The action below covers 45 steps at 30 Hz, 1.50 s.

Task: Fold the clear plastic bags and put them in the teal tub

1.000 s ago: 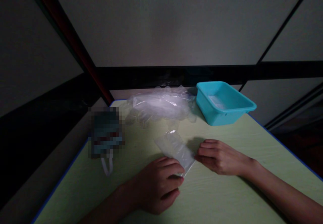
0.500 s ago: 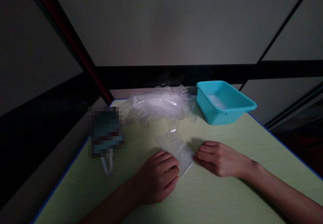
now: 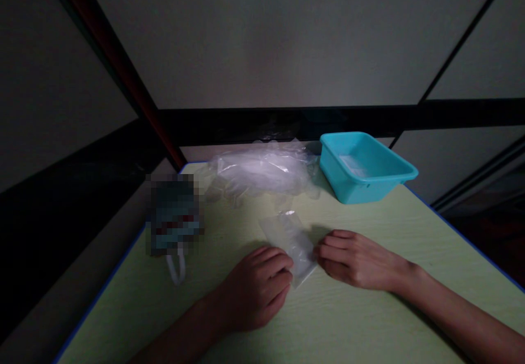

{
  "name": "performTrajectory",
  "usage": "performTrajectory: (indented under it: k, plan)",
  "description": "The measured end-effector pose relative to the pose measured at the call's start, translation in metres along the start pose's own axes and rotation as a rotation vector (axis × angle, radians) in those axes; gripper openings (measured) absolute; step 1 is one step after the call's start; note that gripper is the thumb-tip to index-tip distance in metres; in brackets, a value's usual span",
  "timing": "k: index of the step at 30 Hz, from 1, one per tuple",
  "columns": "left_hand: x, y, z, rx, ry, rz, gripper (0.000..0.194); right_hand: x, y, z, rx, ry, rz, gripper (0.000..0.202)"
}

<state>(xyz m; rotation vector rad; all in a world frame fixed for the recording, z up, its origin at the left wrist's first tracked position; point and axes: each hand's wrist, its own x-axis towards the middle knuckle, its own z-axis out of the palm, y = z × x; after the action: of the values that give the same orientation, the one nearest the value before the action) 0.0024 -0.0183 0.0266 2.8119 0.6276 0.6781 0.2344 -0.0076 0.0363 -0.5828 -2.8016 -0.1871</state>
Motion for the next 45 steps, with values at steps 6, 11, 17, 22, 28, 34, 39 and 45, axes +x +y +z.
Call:
performTrajectory:
  k: [6, 11, 17, 22, 28, 34, 39, 45]
  plan:
    - [-0.002, -0.003, 0.005, -0.024, 0.079, -0.090, 0.017, -0.001, -0.003, 0.001, 0.115, -0.023, -0.017, 0.017]
    - [-0.002, -0.005, 0.005, -0.115, 0.094, -0.170, 0.020, 0.001, -0.003, -0.001, 0.269, -0.053, 0.084, 0.019]
    - [-0.001, -0.004, 0.008, -0.171, 0.162, -0.349, 0.036, 0.001, -0.005, -0.004, 0.506, -0.024, 0.390, 0.010]
    - [0.004, -0.007, 0.009, -0.286, 0.160, -0.401, 0.015, 0.002, -0.006, 0.000, 0.692, 0.025, 0.493, 0.007]
    - [0.008, -0.007, 0.004, -0.378, 0.161, -0.415, 0.018, 0.001, -0.004, 0.008, 0.782, 0.030, 0.552, 0.011]
    - [0.013, -0.007, 0.004, -0.434, 0.206, -0.485, 0.023, 0.005, -0.003, 0.017, 0.901, 0.151, 0.653, 0.012]
    - [0.017, -0.014, 0.008, -0.469, 0.222, -0.580, 0.026, 0.011, -0.004, 0.023, 1.054, 0.249, 0.704, 0.013]
    - [0.016, -0.013, 0.014, -0.593, 0.234, -0.709, 0.008, 0.014, -0.002, 0.030, 1.191, 0.288, 0.755, 0.018]
